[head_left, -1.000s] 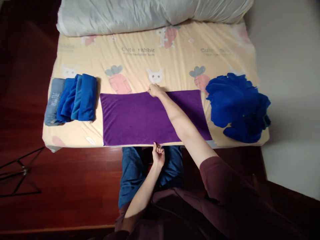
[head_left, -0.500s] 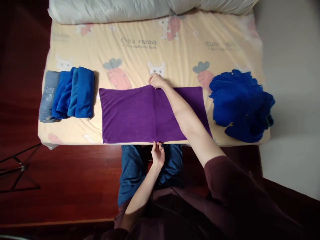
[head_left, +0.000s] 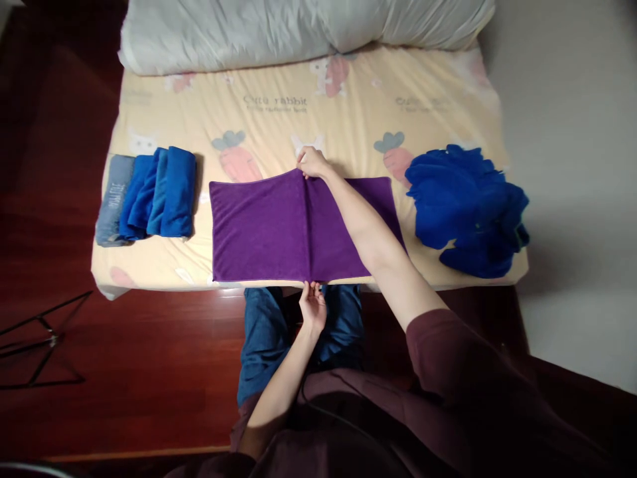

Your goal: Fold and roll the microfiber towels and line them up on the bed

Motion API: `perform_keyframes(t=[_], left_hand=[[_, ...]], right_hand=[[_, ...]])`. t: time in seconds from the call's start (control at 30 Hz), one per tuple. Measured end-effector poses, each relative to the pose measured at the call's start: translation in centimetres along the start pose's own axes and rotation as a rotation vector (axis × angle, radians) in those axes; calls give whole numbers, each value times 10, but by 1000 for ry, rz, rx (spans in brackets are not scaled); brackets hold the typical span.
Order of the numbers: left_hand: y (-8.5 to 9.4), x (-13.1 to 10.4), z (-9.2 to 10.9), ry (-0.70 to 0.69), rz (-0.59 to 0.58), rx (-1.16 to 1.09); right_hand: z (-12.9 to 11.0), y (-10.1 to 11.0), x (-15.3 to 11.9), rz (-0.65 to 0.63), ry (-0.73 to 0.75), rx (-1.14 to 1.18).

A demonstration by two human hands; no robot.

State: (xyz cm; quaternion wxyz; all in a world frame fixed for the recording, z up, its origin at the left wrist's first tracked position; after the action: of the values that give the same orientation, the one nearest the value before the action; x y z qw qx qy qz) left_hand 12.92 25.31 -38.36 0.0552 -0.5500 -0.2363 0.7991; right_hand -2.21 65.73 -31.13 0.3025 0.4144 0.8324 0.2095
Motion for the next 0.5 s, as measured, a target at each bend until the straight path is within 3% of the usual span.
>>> perform_keyframes(t=[0.13, 0.27, 0.4, 0.5], left_hand=[[-10, -20, 16, -67, -90, 36], [-26, -39, 46, -226, -242, 94], [-44, -54, 91, -463, -356, 227], [-68, -66, 138, -707, -467, 374]], right_hand=[[-25, 35, -31, 24, 24, 80], [-49, 76, -68, 11, 119, 205], [-66, 120, -112, 35, 223, 296], [-70, 152, -146, 120, 296, 325]])
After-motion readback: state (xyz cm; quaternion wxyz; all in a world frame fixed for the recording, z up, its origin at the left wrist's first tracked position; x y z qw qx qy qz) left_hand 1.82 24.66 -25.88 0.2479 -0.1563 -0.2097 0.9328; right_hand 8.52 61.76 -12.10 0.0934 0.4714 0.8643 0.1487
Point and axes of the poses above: each hand's wrist, its own x-axis towards the middle knuckle, its own y-axis out of the back of the hand, z = x × y, the point moved 5 cm from there along x, towards the middle knuckle, and after that the axes turned 8 degrees about -y, right-handed, at the moved point
